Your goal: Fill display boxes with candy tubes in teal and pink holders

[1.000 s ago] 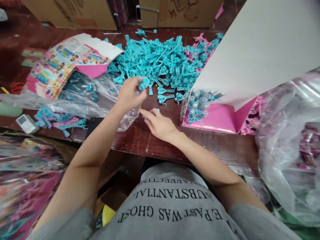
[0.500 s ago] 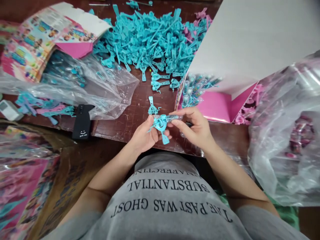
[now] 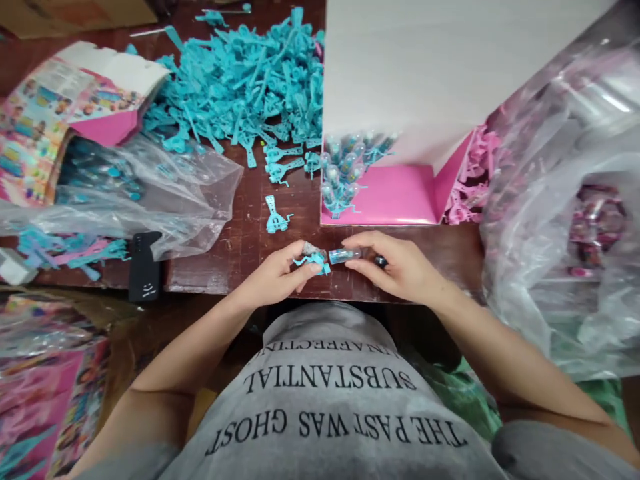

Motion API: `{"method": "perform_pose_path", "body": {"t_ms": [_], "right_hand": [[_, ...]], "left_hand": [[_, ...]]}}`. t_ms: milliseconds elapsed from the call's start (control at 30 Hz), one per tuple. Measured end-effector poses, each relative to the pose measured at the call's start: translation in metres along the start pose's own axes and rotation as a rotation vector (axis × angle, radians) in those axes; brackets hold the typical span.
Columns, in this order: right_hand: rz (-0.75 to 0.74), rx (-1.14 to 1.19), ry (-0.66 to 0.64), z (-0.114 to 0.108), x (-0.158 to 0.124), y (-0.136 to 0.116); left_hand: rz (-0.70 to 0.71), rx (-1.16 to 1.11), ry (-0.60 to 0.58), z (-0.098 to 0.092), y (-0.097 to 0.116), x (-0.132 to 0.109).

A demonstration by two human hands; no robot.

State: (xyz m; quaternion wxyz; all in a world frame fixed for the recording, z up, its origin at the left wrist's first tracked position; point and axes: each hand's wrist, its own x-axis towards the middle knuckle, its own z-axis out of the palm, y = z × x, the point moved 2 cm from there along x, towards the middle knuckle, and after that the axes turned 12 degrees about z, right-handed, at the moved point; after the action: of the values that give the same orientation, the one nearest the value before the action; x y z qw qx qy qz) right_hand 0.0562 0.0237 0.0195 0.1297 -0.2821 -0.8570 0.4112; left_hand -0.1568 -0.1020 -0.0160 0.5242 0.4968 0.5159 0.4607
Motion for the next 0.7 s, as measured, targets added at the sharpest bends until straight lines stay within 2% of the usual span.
{"method": "perform_pose_path", "body": {"t_ms": [167, 300, 367, 467, 533, 600, 700], "right_hand": [[-0.06, -0.1, -0.098, -0.01, -0.002, 0.011], [-0.08, -0.162, -0.084, -0.011, -0.01, 0.019], [-0.024, -0.169, -0.063, -0.009, -0.013, 0.022], [0.167, -0.07, -0.089, -0.006, -0.016, 0.024], [0.289, 0.042, -0.135, -0.005, -0.017, 0.024], [0.339, 0.148, -0.134, -0.008, -0.018, 0.025], [0.389, 0.314, 0.013, -0.014, -0.019, 0.032]], "left_hand": [[0.1, 0.186, -0.086, 0.009, 0.016, 0.019], [0.28, 0.434, -0.126, 0.017, 0.017, 0.023], [0.347, 0.579, -0.121, 0.022, 0.016, 0.022], [0.363, 0.689, -0.129, 0.029, 0.013, 0.021], [0.349, 0.681, -0.145, 0.031, 0.014, 0.024], [0.332, 0.617, -0.142, 0.03, 0.016, 0.027], [0.222, 0.384, -0.082, 0.026, 0.016, 0.031]]}}
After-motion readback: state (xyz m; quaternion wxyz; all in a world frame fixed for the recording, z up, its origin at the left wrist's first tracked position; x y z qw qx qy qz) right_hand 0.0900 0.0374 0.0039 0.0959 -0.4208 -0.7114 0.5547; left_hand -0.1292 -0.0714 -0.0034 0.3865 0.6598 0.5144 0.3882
